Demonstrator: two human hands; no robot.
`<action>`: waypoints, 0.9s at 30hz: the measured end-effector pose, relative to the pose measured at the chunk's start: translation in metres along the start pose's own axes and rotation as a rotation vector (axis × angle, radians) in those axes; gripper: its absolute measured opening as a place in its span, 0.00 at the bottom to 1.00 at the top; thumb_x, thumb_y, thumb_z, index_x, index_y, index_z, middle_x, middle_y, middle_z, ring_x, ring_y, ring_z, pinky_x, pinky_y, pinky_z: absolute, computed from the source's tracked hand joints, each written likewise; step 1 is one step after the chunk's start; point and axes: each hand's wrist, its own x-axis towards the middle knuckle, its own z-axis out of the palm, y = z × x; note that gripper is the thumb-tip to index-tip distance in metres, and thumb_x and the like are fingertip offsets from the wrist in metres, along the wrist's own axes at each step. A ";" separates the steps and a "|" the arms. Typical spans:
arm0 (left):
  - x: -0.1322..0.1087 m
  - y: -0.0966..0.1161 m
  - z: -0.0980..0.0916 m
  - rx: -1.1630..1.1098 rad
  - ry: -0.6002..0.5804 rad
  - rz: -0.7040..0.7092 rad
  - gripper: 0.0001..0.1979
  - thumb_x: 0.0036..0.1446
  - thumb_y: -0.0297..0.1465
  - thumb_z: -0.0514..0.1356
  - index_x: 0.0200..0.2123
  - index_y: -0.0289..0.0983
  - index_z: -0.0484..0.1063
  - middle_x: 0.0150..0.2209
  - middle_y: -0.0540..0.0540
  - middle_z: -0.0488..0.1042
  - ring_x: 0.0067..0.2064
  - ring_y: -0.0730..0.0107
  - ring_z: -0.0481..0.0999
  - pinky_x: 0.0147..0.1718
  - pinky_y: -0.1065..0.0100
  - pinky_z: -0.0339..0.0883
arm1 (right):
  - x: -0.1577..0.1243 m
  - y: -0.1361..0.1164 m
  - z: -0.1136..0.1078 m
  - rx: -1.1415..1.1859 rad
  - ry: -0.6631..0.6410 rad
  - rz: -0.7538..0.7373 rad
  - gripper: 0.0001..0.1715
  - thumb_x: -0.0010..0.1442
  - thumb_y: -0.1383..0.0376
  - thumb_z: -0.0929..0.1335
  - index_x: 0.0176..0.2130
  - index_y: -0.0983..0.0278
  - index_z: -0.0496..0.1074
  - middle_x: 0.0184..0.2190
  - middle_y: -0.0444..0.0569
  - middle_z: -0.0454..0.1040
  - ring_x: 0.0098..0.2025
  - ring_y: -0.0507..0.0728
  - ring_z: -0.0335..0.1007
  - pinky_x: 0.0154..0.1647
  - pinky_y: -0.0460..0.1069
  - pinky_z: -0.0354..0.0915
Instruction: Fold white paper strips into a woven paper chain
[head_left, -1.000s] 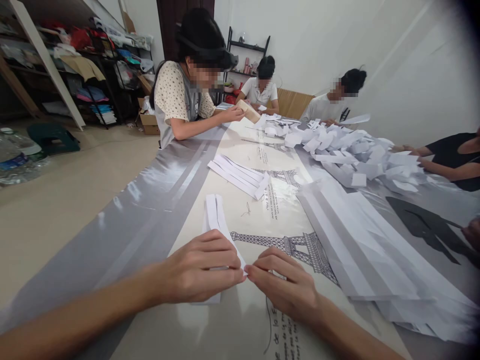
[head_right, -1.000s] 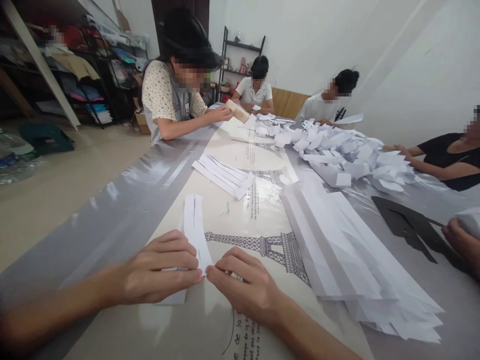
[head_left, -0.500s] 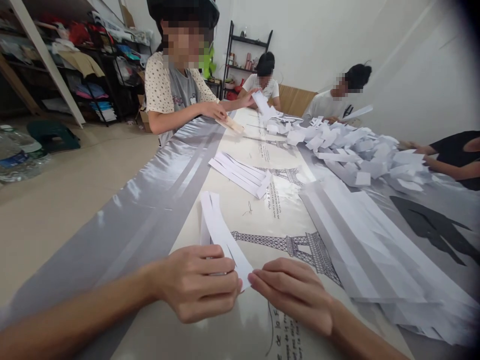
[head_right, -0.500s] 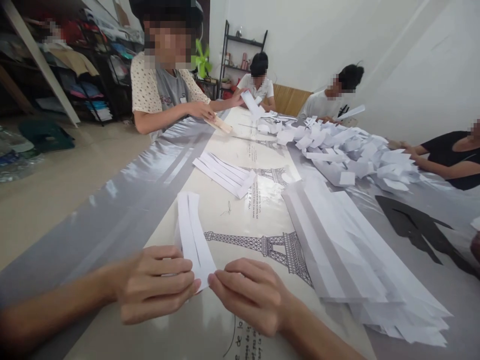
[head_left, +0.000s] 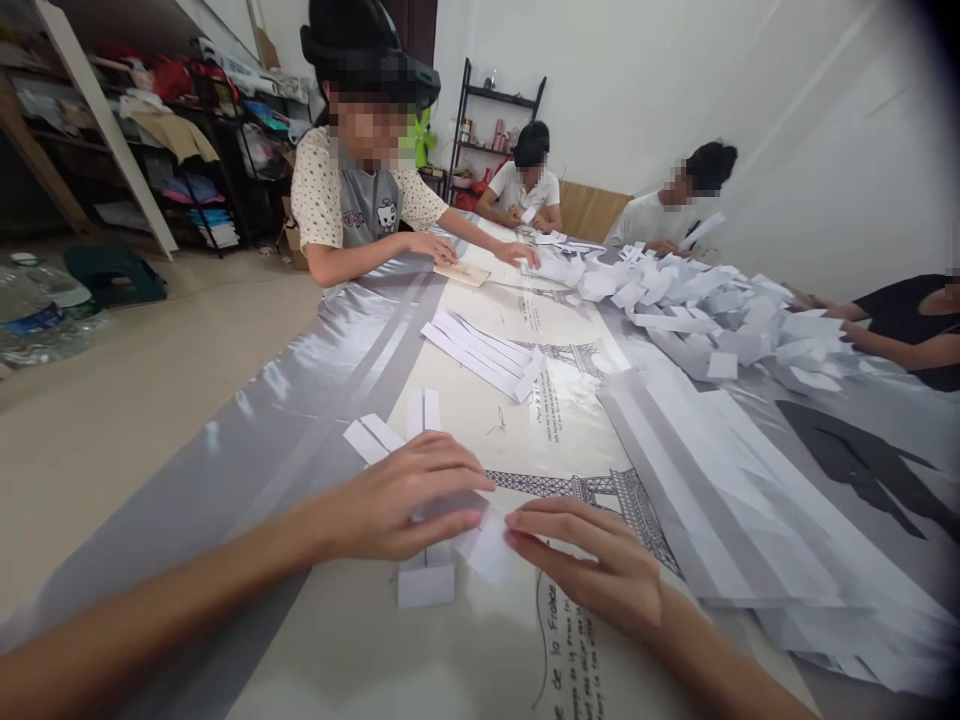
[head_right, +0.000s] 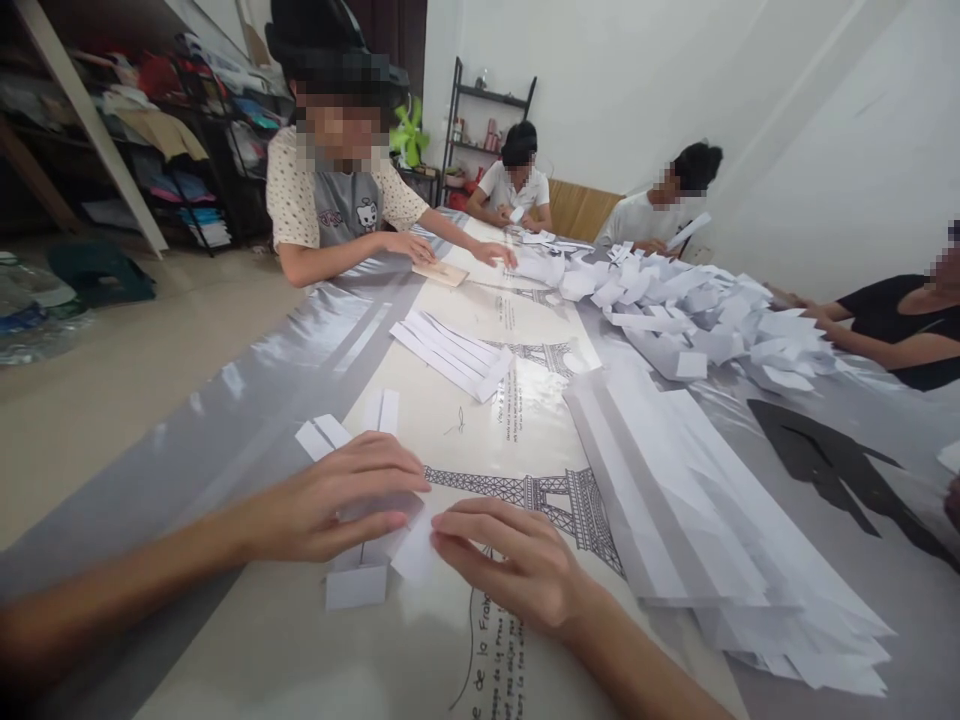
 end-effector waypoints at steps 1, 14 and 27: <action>0.000 0.000 0.000 -0.009 -0.039 -0.034 0.12 0.71 0.33 0.56 0.54 0.38 0.72 0.47 0.42 0.76 0.50 0.62 0.72 0.54 0.61 0.64 | -0.003 0.001 0.003 0.037 0.010 0.073 0.20 0.62 0.76 0.72 0.52 0.63 0.75 0.41 0.49 0.82 0.42 0.56 0.81 0.41 0.48 0.80; 0.009 0.013 0.003 -0.359 0.089 -0.531 0.10 0.66 0.36 0.61 0.35 0.38 0.78 0.34 0.49 0.78 0.37 0.70 0.74 0.35 0.72 0.65 | 0.012 -0.005 0.017 0.697 -0.089 0.916 0.13 0.68 0.57 0.68 0.38 0.63 0.77 0.23 0.44 0.76 0.20 0.50 0.70 0.24 0.46 0.71; 0.008 0.009 0.006 -0.312 0.085 -0.497 0.14 0.67 0.36 0.58 0.31 0.36 0.75 0.29 0.51 0.75 0.32 0.72 0.71 0.32 0.71 0.63 | 0.010 -0.005 0.018 0.829 -0.192 0.972 0.23 0.70 0.53 0.65 0.29 0.64 0.73 0.20 0.43 0.74 0.18 0.49 0.68 0.21 0.44 0.64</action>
